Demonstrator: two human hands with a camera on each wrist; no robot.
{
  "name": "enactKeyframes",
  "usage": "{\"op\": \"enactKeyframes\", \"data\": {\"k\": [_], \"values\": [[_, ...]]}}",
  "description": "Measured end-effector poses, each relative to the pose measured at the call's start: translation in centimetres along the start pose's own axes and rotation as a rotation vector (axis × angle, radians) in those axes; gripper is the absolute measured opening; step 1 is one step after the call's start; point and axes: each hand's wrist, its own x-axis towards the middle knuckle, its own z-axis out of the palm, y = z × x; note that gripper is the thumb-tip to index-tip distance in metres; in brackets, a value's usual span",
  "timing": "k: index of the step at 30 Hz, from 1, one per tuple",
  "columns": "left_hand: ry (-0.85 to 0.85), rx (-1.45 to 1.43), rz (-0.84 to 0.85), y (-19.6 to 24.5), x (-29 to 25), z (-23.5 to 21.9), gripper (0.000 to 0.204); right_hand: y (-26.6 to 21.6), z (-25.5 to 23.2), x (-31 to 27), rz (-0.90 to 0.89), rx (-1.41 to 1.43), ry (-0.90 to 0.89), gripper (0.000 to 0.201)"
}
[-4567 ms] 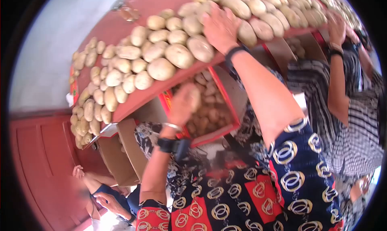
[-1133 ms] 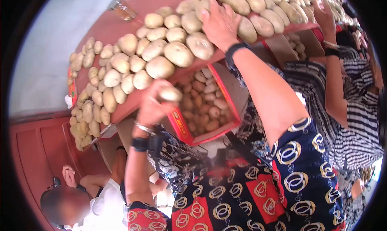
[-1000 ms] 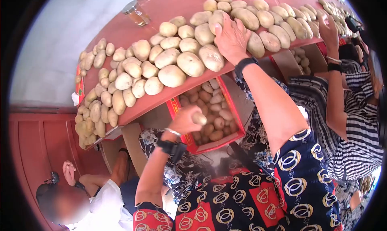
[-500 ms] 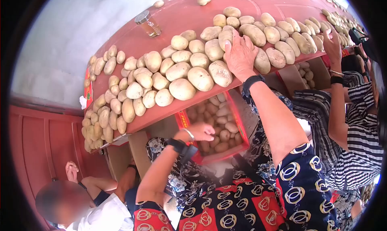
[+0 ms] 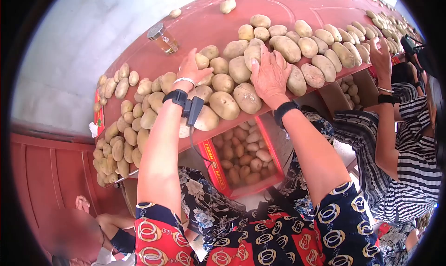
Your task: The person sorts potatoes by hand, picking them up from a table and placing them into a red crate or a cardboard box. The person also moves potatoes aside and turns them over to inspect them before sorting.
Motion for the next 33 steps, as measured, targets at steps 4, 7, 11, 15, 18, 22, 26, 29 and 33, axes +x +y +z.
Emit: {"op": "enactKeyframes", "data": {"k": [4, 7, 11, 15, 18, 22, 26, 29, 33], "values": [[-0.086, 0.019, -0.218, 0.9, 0.4, -0.1, 0.076, 0.1, -0.1, -0.2, -0.023, -0.007, 0.019, 0.053], [0.118, -0.23, -0.167, 0.8, -0.8, -0.7, 0.066, -0.1, -0.2, -0.4, -0.02, 0.018, 0.016, 0.053], [0.39, -1.027, -0.131, 1.7, -5.9, -3.6, 0.045, 0.0, -0.3, -0.3, -0.02, 0.029, 0.015, 0.054], [0.305, -1.01, -0.202, 0.5, -15.0, -5.8, 0.034, -0.1, 0.0, -0.4, -0.011, 0.019, 0.014, 0.054], [0.431, -1.035, -0.352, 0.0, -20.8, -5.7, 0.028, -0.1, -0.1, -0.4, -0.023, 0.022, -0.002, 0.054], [0.579, -1.067, -0.45, -3.6, -24.3, -3.9, 0.026, -0.1, -0.1, -0.1, -0.041, -0.04, 0.01, 0.054], [0.82, -0.546, -0.353, -4.9, -24.4, -4.0, 0.038, 0.0, -0.7, 0.1, -0.045, 0.005, -0.01, 0.054], [0.83, -0.386, -0.371, -7.2, -24.2, -2.0, 0.042, -0.5, -2.2, 1.0, 0.06, -0.005, -0.196, 0.057], [1.01, -0.263, -0.232, -6.7, -23.3, -1.1, 0.039, -4.7, -4.9, 2.0, -0.224, 0.22, -0.047, 0.059]]}}
